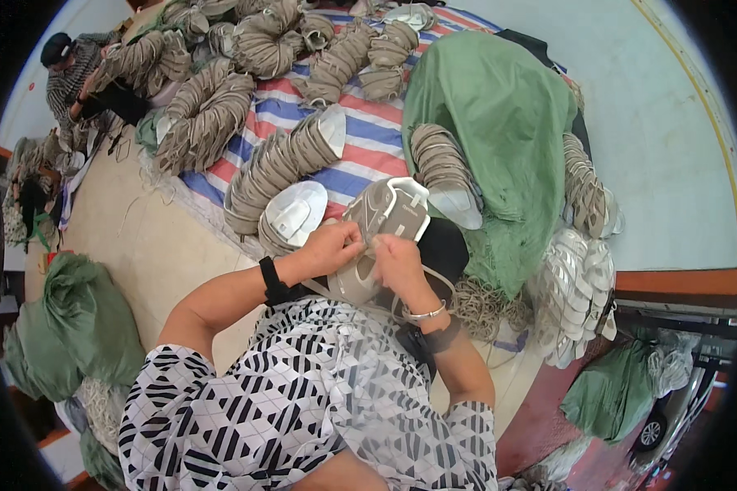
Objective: The person sits on the floor and laces a beige sneaker by hand. They thread the laces through the eyelets, pull them tight, and tie a knot, repeating the process to secure the shoe.
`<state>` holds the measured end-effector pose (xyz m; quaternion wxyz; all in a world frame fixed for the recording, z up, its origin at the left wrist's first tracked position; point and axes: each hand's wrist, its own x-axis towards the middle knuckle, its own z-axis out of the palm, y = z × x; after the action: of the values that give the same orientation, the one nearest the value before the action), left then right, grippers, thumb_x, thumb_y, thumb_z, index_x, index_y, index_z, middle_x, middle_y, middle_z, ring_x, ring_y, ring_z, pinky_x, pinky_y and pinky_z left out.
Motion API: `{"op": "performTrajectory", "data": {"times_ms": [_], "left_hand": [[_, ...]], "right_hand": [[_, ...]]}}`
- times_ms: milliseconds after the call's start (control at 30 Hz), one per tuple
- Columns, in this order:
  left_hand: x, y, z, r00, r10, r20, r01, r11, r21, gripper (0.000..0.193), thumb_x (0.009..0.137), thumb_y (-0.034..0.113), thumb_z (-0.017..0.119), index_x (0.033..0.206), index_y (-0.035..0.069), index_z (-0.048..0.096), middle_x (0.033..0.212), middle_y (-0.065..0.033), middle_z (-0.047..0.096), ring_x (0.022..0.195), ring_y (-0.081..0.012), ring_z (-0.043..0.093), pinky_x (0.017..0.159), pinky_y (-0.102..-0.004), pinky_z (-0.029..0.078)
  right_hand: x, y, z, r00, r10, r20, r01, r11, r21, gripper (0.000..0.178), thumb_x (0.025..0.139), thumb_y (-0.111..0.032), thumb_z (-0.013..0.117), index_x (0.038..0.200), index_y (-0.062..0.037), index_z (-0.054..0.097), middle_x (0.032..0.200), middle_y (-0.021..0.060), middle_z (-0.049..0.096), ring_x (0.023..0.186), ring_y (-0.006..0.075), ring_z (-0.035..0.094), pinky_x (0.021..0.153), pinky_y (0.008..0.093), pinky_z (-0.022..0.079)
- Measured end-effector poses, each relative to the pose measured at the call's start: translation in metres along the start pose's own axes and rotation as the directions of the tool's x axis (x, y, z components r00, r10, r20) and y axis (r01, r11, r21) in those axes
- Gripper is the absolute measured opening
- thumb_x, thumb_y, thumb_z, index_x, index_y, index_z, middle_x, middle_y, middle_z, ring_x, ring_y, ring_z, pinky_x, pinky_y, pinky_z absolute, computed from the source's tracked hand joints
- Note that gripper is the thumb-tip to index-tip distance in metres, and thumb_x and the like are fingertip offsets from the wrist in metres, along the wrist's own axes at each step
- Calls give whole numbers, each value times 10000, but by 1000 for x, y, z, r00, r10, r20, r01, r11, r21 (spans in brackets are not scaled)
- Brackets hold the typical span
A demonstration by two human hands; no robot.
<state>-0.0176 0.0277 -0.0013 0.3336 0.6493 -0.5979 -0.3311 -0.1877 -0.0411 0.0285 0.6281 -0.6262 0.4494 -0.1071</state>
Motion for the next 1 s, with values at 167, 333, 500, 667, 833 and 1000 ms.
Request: {"op": "performTrajectory", "data": {"times_ms": [167,333,500,667,833,1000], "left_hand": [[26,27,-26,915,343,215,-399,854,335,265,777,217,664,983,116,532,780,-93,625,753,-296,625,634,-422,463],[59,47,-33,768,262,585,-624,514,589,326,785,357,634,1024,153,542,714,-88,643,686,-294,649,606,-447,466],[75,65,-29,677,301,671,-705,527,475,201,743,296,654,853,132,621,688,-98,629,689,-303,639,632,-437,460],[61,44,-30,700,468,540,-691,634,346,170,710,223,685,805,105,607,743,-88,591,801,-304,564,718,-410,442],[62,43,-35,684,437,584,-657,716,234,258,691,214,744,832,89,569,764,-99,569,795,-318,553,716,-416,446],[55,29,-36,699,491,519,-662,720,210,288,680,175,764,872,93,565,809,-95,562,813,-320,546,704,-396,462]], "right_hand": [[3,17,-1,875,-481,57,387,623,-680,199,890,-163,497,927,-18,627,593,148,597,519,263,616,487,388,491],[-4,-4,3,968,-246,38,175,565,-806,148,808,-146,536,867,-21,587,734,191,649,700,360,653,618,483,507],[-8,10,-18,933,-360,8,217,545,-810,140,824,-151,517,899,-67,600,696,176,641,650,352,649,564,475,503],[-6,7,-13,932,-358,46,253,556,-792,143,819,-165,535,915,-87,605,757,165,661,713,328,665,615,459,514],[19,17,-28,956,-235,174,292,781,-552,170,866,-150,511,945,-78,643,642,123,640,514,255,640,478,388,510],[23,-8,-38,928,-63,367,222,885,-409,167,850,-105,502,939,-76,640,566,89,606,395,196,569,381,332,445]]}}
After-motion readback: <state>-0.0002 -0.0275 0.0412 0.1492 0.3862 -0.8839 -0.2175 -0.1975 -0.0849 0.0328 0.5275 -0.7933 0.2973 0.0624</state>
